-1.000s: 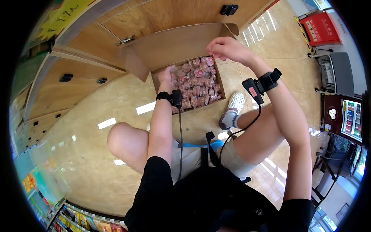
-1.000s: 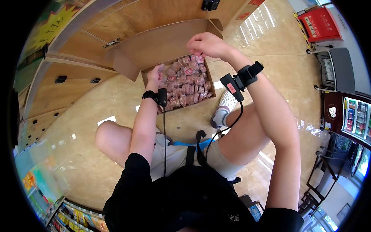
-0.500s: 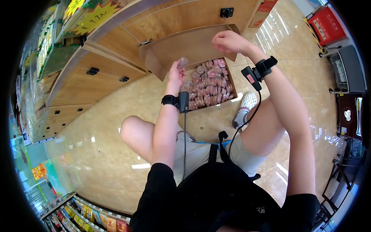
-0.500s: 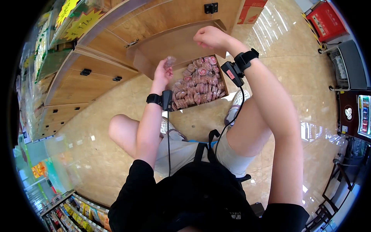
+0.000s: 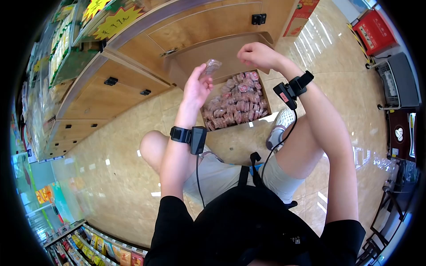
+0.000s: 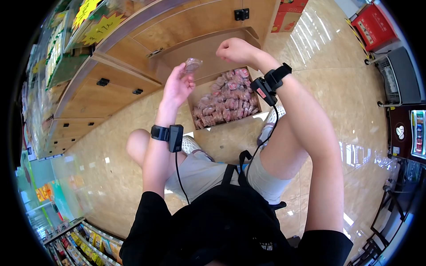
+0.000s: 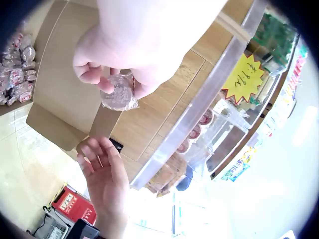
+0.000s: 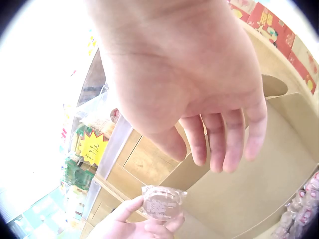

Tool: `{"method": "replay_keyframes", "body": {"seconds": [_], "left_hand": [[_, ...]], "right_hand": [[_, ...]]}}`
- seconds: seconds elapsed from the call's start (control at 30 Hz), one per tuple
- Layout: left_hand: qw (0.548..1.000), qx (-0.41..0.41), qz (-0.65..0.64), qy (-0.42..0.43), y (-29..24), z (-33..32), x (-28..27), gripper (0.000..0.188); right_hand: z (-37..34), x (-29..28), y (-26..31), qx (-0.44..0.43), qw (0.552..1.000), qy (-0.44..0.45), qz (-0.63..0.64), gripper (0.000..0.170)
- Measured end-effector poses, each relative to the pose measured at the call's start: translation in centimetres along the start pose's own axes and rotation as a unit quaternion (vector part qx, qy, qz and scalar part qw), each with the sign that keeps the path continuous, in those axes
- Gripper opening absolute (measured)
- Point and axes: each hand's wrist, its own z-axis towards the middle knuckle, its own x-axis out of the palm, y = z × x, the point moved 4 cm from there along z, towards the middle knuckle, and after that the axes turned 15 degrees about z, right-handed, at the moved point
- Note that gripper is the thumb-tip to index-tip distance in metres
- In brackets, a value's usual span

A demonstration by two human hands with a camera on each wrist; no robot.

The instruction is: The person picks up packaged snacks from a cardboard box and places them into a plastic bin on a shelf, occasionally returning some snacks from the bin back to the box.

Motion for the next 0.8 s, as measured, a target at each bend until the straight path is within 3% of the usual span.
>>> {"method": "replay_keyframes", "body": {"seconds": [0.23,0.43,0.8], "left_hand": [[0.999,0.021,-0.032,0.031,0.0,-1.4,1.3,0.031],[0.995,0.096,0.024,0.005,-0.8,-1.3,1.8,0.047],[0.961,0.233,0.149,-0.007,-2.1,-1.5,2.5,0.053]], "right_hand": [[0.4,2.0,0.6,0.036,0.995,0.028,0.093,0.033],[1.0,3.4,1.1,0.085,0.981,0.022,0.175,0.04],[2.4,4.3,0.9,0.061,0.971,-0.004,0.23,0.043]]}}
